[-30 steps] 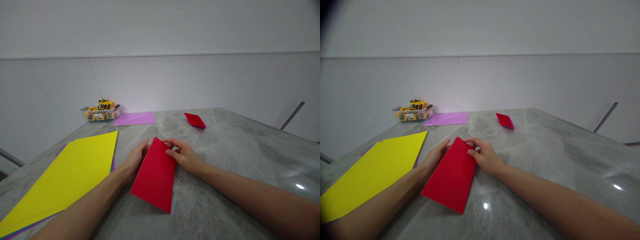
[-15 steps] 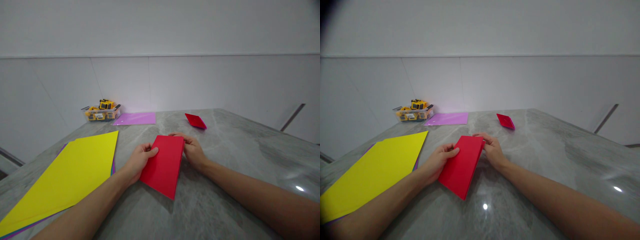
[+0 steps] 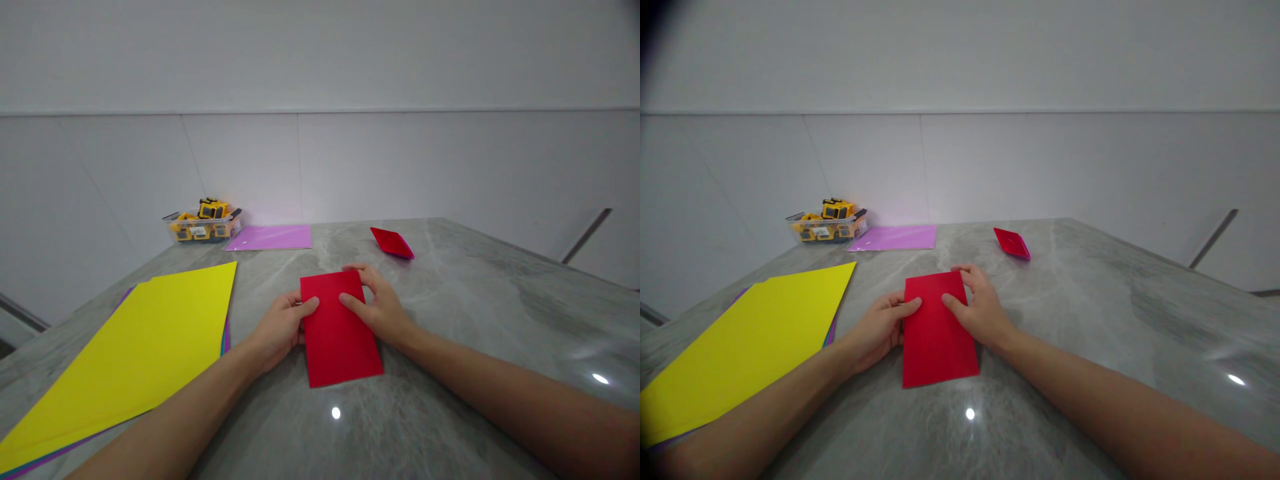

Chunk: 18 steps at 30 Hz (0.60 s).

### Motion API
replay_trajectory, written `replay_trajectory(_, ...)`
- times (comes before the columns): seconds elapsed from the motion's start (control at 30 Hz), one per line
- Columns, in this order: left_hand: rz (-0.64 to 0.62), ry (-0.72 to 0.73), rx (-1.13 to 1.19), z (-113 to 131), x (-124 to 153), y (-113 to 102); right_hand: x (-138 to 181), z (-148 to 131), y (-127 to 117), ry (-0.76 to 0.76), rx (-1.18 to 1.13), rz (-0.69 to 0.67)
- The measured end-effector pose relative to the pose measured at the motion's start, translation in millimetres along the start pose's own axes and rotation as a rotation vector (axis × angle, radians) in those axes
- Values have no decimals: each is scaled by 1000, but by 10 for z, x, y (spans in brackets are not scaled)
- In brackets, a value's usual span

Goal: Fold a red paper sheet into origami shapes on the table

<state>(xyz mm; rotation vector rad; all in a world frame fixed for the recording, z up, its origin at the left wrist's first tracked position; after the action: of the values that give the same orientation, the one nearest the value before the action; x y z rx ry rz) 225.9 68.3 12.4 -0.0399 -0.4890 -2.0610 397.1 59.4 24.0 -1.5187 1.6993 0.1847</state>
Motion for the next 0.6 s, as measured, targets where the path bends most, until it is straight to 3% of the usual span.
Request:
replay_trajectory(0.1, -31, -37, -49, -6, 2, 2, 18, -79, -14, -104, 172, 6)
replay_trajectory(0.2, -10, -39, -401, 23, 6, -38, 38, -17, 28, 0, 189, -57)
replay_trajectory(0.33, 258, 270, -1141, 193, 36, -149, 42, 112, 77, 211, 163, -179)
replay_trajectory(0.4, 367, 377, -1399, 245, 57, -193, 48, 137, 92, 269, 173, -242)
replay_trajectory(0.53, 182, 418, -1692, 176, 69, -155, 89, 142, 117, 314, 229, -299)
replay_trajectory(0.6, 164, 433, -1803, 116, 79, -83, 100, 134, 118, 299, 316, -275)
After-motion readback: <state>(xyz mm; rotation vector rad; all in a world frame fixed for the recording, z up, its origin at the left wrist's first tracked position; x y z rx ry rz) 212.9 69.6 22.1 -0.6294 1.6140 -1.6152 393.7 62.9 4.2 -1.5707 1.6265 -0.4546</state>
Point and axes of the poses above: each hand's wrist, its own x-axis away from the middle knuckle, its own y-axis out of the palm, z = x × y, the point moved 3 cm from there along -x, towards the middle knuckle, and after that the axes turned 4 degrees about -y, right-handed, at the moved point
